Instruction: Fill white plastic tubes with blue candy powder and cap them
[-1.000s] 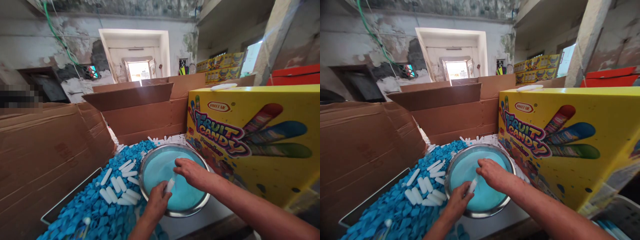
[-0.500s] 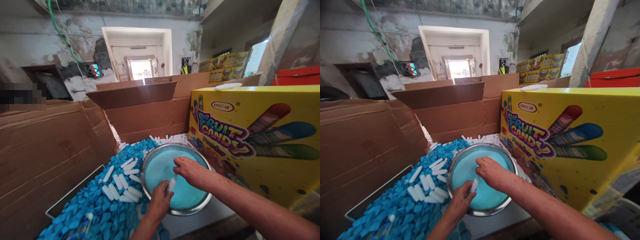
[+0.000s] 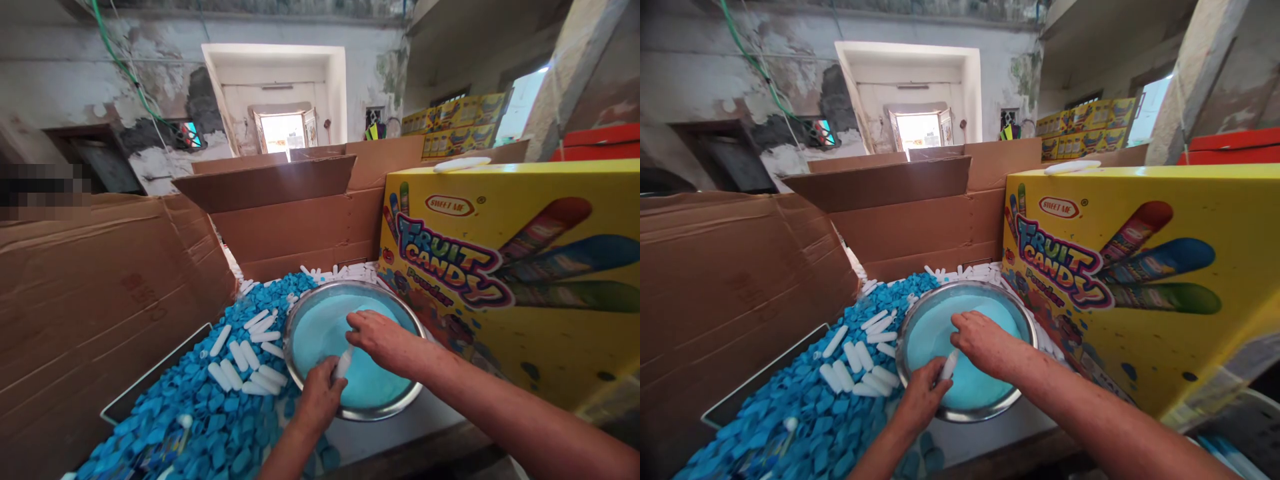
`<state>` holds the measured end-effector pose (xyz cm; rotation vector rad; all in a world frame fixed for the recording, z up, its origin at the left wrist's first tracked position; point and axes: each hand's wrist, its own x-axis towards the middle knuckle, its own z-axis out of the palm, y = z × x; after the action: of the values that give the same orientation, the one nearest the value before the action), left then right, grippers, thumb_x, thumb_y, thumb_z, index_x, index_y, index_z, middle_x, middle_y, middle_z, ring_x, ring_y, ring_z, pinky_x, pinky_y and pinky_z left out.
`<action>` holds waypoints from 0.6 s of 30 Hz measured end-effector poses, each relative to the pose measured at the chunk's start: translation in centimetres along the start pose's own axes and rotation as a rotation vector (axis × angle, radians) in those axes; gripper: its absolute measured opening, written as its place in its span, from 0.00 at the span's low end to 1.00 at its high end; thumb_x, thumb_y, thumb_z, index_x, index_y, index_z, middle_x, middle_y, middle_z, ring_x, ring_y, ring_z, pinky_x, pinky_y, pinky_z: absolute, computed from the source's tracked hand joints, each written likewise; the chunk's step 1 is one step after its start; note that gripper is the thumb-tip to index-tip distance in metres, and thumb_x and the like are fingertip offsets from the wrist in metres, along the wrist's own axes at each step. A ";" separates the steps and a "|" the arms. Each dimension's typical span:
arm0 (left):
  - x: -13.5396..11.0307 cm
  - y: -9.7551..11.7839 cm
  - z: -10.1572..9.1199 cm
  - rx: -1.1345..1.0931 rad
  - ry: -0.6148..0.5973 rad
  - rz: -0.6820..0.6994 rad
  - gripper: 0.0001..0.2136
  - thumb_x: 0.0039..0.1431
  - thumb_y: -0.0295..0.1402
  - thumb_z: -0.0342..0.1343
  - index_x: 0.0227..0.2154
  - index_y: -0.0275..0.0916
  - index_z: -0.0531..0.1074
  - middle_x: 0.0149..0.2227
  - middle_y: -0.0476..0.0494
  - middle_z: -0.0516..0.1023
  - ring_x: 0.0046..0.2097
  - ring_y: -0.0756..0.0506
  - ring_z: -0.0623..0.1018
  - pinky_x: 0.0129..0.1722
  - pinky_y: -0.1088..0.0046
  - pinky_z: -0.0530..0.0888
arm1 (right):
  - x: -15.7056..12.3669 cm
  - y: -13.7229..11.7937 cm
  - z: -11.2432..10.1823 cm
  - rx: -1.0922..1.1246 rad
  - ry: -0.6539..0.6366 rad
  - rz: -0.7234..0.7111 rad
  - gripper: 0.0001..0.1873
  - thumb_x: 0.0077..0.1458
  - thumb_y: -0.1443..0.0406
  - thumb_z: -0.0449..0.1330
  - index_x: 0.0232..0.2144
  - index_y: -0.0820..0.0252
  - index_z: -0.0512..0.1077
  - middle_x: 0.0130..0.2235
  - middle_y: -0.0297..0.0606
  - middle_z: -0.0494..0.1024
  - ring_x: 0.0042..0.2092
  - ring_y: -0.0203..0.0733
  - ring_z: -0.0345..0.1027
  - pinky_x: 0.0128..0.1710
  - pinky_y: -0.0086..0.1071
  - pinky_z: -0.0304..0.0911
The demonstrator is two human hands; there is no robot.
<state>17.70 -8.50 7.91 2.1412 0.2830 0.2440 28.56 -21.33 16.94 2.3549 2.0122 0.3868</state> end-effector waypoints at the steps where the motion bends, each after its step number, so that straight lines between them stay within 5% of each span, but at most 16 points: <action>1: 0.0 0.0 0.0 0.004 -0.004 0.003 0.12 0.46 0.25 0.50 0.35 0.36 0.71 0.31 0.45 0.75 0.35 0.43 0.71 0.36 0.71 0.64 | 0.0 -0.1 0.0 0.003 -0.004 -0.003 0.12 0.55 0.74 0.48 0.30 0.63 0.70 0.33 0.41 0.67 0.34 0.42 0.59 0.33 0.33 0.52; 4: 0.0 0.1 -0.4 0.026 -0.013 0.012 0.12 0.46 0.26 0.50 0.35 0.34 0.71 0.31 0.43 0.75 0.36 0.42 0.71 0.37 0.70 0.64 | -0.5 0.2 0.4 0.059 0.030 0.015 0.13 0.55 0.75 0.48 0.30 0.63 0.71 0.32 0.41 0.67 0.34 0.41 0.60 0.33 0.33 0.53; 8: -0.1 0.1 -1.2 -0.053 -0.024 0.066 0.11 0.47 0.26 0.49 0.35 0.34 0.70 0.33 0.43 0.74 0.37 0.42 0.71 0.39 0.69 0.65 | -1.9 1.7 2.5 0.160 0.126 0.214 0.16 0.52 0.77 0.46 0.33 0.62 0.73 0.32 0.40 0.67 0.35 0.39 0.62 0.34 0.31 0.55; 12: -0.1 0.0 -1.3 -0.182 -0.158 0.145 0.09 0.47 0.27 0.51 0.33 0.36 0.71 0.32 0.46 0.74 0.37 0.44 0.72 0.39 0.71 0.66 | -3.5 1.9 5.1 0.192 0.042 0.396 0.16 0.49 0.76 0.52 0.39 0.61 0.72 0.37 0.41 0.69 0.37 0.40 0.65 0.36 0.31 0.58; 15: -0.2 -0.3 -1.6 -0.240 -0.071 0.120 0.09 0.47 0.26 0.51 0.33 0.35 0.70 0.31 0.47 0.74 0.37 0.44 0.72 0.39 0.71 0.66 | -4.9 -1.1 5.6 0.266 0.125 0.450 0.14 0.51 0.70 0.55 0.43 0.64 0.69 0.40 0.44 0.70 0.40 0.44 0.66 0.39 0.33 0.60; 18: -0.9 -0.8 -2.8 -0.301 0.046 0.085 0.09 0.50 0.27 0.50 0.35 0.36 0.69 0.34 0.46 0.74 0.39 0.45 0.72 0.41 0.72 0.67 | -6.3 -6.2 5.8 0.472 0.117 0.317 0.10 0.56 0.67 0.49 0.36 0.60 0.70 0.35 0.41 0.72 0.38 0.41 0.67 0.37 0.30 0.60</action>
<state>15.97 -6.16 8.74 1.8536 0.1697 0.3626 22.87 -25.63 9.11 3.0154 1.9485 0.0506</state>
